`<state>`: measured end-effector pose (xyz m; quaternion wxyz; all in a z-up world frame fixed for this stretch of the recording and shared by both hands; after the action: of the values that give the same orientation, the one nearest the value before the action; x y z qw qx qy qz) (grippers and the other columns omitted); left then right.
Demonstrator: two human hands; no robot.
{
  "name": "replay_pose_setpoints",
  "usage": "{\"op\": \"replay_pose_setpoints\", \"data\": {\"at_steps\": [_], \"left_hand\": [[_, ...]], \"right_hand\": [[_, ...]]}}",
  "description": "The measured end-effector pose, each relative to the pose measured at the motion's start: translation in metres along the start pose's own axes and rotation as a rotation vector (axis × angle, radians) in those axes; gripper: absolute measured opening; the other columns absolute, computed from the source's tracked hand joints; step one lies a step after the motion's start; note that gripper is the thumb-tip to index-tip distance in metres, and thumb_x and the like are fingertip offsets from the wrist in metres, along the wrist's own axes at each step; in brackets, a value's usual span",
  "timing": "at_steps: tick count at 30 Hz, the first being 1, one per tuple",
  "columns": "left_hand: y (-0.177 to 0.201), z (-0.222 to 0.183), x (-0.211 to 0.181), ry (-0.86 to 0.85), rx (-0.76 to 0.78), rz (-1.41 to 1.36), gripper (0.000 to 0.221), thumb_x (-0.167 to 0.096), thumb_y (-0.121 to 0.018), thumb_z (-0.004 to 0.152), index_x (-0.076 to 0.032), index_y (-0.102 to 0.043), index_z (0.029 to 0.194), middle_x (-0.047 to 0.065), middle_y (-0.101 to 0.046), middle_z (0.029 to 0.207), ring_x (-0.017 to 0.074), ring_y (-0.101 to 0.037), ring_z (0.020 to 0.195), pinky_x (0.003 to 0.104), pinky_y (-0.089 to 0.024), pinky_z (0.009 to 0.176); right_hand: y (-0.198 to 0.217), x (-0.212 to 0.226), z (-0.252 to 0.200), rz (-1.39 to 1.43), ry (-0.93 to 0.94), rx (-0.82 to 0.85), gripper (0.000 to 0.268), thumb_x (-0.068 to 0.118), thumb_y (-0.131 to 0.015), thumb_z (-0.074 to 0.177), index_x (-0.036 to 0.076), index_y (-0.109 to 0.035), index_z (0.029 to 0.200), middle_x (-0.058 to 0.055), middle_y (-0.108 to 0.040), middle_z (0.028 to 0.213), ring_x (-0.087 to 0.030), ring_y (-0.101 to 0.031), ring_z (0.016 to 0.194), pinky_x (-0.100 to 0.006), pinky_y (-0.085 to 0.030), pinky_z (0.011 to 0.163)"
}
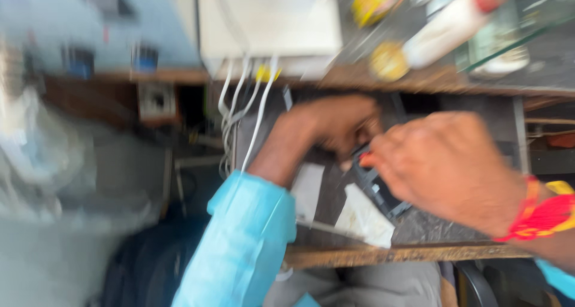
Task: The person disassembles a mobile phone by using a screwdriver to remove screws from the internal chassis, removes the battery, and then reattaches the components and the back cover.
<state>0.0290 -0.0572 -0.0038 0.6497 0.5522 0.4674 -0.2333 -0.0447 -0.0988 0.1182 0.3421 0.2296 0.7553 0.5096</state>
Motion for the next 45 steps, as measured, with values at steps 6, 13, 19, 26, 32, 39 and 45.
{"op": "replay_pose_setpoints", "data": {"at_steps": [6,13,19,26,32,39,45], "left_hand": [[-0.004,-0.001,0.003,-0.055,-0.055,-0.073,0.069,-0.001,-0.091,0.045,-0.012,-0.077,0.112,0.002,-0.071,0.093,0.0182,-0.068,0.090,0.032,-0.057,0.077],[0.001,-0.007,-0.020,-0.037,0.030,0.087,0.071,-0.007,-0.093,0.048,-0.011,-0.077,0.118,0.007,-0.064,0.097,0.0227,-0.064,0.092,0.035,-0.054,0.077],[0.001,-0.005,-0.040,0.028,0.075,0.016,0.065,-0.012,-0.091,0.056,-0.008,-0.075,0.119,0.005,-0.067,0.103,0.0207,-0.067,0.091,0.031,-0.057,0.077],[-0.004,-0.003,-0.052,-0.092,0.021,0.050,0.065,-0.020,-0.093,0.066,-0.004,-0.069,0.124,0.006,-0.065,0.107,0.0198,-0.068,0.092,0.033,-0.058,0.081],[-0.017,-0.002,-0.067,0.161,0.095,0.268,0.060,-0.034,-0.096,0.055,-0.007,-0.065,0.099,0.006,-0.068,0.082,0.0261,-0.068,0.078,0.039,-0.052,0.067],[-0.034,0.008,-0.068,0.308,0.157,0.497,0.042,-0.037,-0.092,0.056,-0.013,-0.068,0.081,0.004,-0.073,0.080,0.0272,-0.072,0.083,0.044,-0.053,0.067],[0.019,-0.021,-0.088,0.419,-0.191,0.513,0.036,-0.038,-0.091,0.066,-0.016,-0.070,0.086,0.004,-0.073,0.081,0.0257,-0.072,0.083,0.044,-0.054,0.072]], "right_hand": [[-0.009,-0.047,-0.069,0.812,-0.240,-0.351,0.015,0.017,-0.073,0.082,0.004,-0.075,0.089,-0.006,-0.075,0.071,-0.019,-0.071,0.062,-0.033,-0.054,0.052],[-0.142,-0.056,-0.167,1.967,-0.547,-0.537,0.015,0.002,-0.066,0.094,-0.006,-0.060,0.106,-0.020,-0.077,0.100,-0.024,-0.073,0.087,-0.036,-0.057,0.077],[-0.137,-0.016,-0.144,1.466,-0.533,-0.402,0.044,0.021,-0.070,0.089,0.003,-0.058,0.128,-0.013,-0.063,0.107,-0.023,-0.063,0.093,-0.033,-0.053,0.079],[-0.098,-0.011,-0.113,0.950,-0.607,-0.373,0.075,0.033,-0.089,0.069,0.003,-0.056,0.129,-0.012,-0.062,0.118,-0.035,-0.066,0.101,-0.043,-0.054,0.081],[-0.103,-0.031,-0.143,0.982,-0.624,-0.428,0.059,0.025,-0.088,0.064,0.011,-0.071,0.118,-0.006,-0.068,0.099,-0.024,-0.069,0.081,-0.037,-0.054,0.069],[-0.117,-0.047,-0.184,1.036,-0.770,-0.549,0.059,0.021,-0.091,0.063,0.001,-0.071,0.115,-0.002,-0.065,0.097,-0.009,-0.043,0.056,-0.026,-0.039,0.049],[-0.128,-0.049,-0.195,1.138,-0.783,-0.789,0.057,0.016,-0.090,0.069,-0.004,-0.069,0.118,-0.002,-0.063,0.104,-0.003,-0.040,0.063,-0.021,-0.034,0.052]]}}
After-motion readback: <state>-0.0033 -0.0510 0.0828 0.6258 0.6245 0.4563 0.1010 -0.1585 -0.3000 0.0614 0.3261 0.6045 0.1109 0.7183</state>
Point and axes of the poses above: each hand's wrist, its own z-axis towards the middle knuckle, its own y-axis out of the back of the hand, x = y × z, the point moved 6 cm from there along z, towards the middle knuckle
